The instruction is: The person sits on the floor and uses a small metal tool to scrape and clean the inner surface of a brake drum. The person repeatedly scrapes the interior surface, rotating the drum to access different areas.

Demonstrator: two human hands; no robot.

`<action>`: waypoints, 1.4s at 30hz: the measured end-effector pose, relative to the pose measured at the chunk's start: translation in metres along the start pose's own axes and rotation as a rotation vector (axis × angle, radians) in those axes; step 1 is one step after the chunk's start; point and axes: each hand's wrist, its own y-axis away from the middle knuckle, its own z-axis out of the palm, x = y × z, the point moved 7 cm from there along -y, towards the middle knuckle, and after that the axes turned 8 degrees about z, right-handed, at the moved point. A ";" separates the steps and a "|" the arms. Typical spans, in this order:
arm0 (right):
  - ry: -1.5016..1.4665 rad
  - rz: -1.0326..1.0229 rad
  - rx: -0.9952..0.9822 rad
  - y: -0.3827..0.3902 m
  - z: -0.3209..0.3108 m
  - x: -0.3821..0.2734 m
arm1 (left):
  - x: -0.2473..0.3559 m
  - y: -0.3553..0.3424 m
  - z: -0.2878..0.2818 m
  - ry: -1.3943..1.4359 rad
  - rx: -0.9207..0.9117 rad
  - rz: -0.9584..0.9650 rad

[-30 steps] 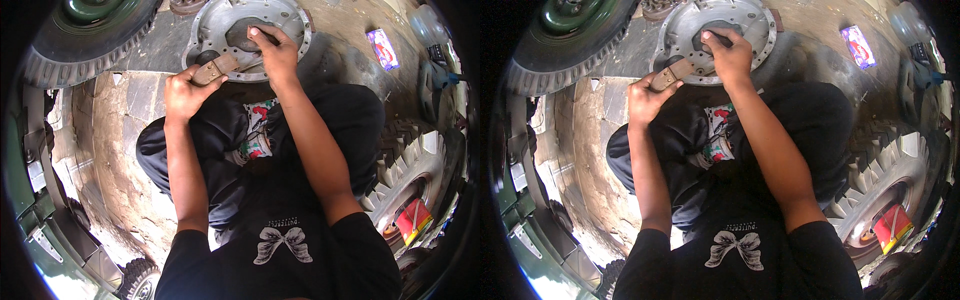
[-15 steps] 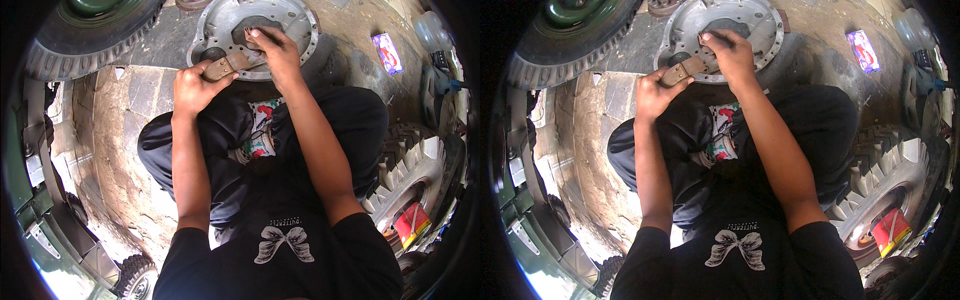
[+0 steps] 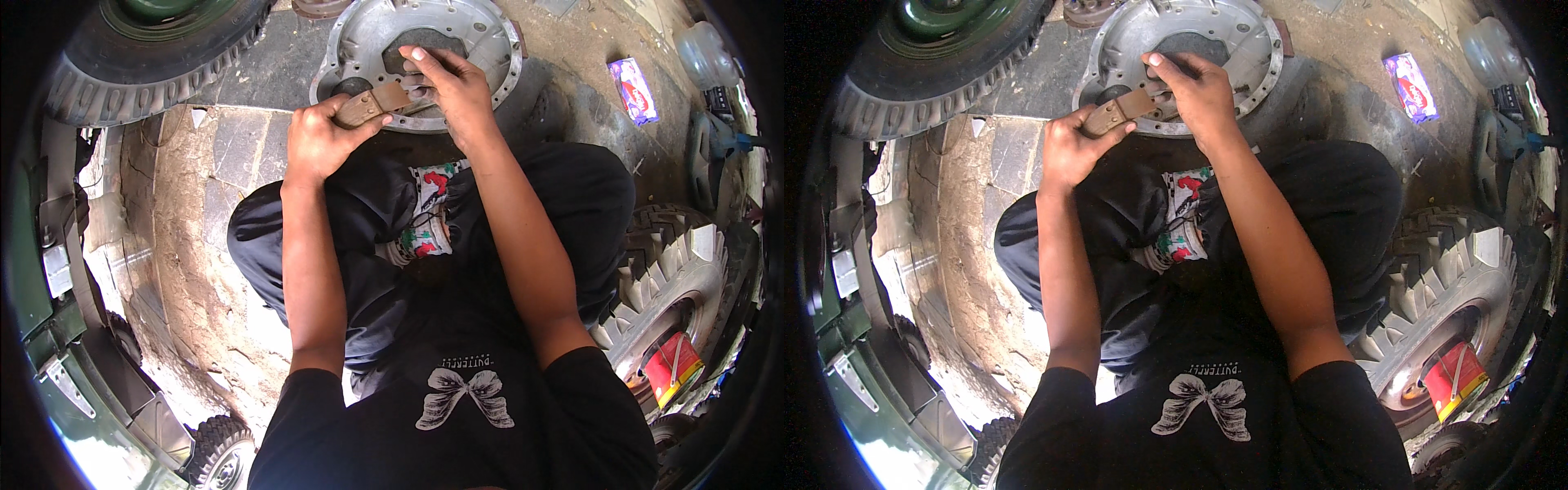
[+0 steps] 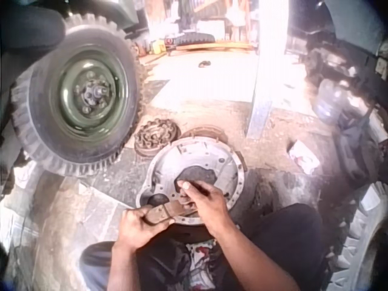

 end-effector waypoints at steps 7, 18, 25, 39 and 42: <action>-0.047 -0.009 -0.039 0.005 0.002 -0.007 | 0.003 -0.004 -0.001 -0.208 -0.160 0.011; -0.193 -0.067 0.004 0.008 0.000 -0.014 | -0.001 -0.004 0.028 -0.306 -0.313 -0.088; -0.179 -0.053 -0.004 0.005 -0.003 -0.011 | -0.009 -0.002 0.030 -0.284 -0.294 -0.068; -0.132 -0.056 0.045 0.003 -0.003 -0.007 | -0.012 -0.002 0.033 -0.304 -0.294 -0.092; 0.007 -0.134 0.102 0.002 -0.006 -0.006 | -0.011 -0.002 0.034 -0.314 -0.295 -0.096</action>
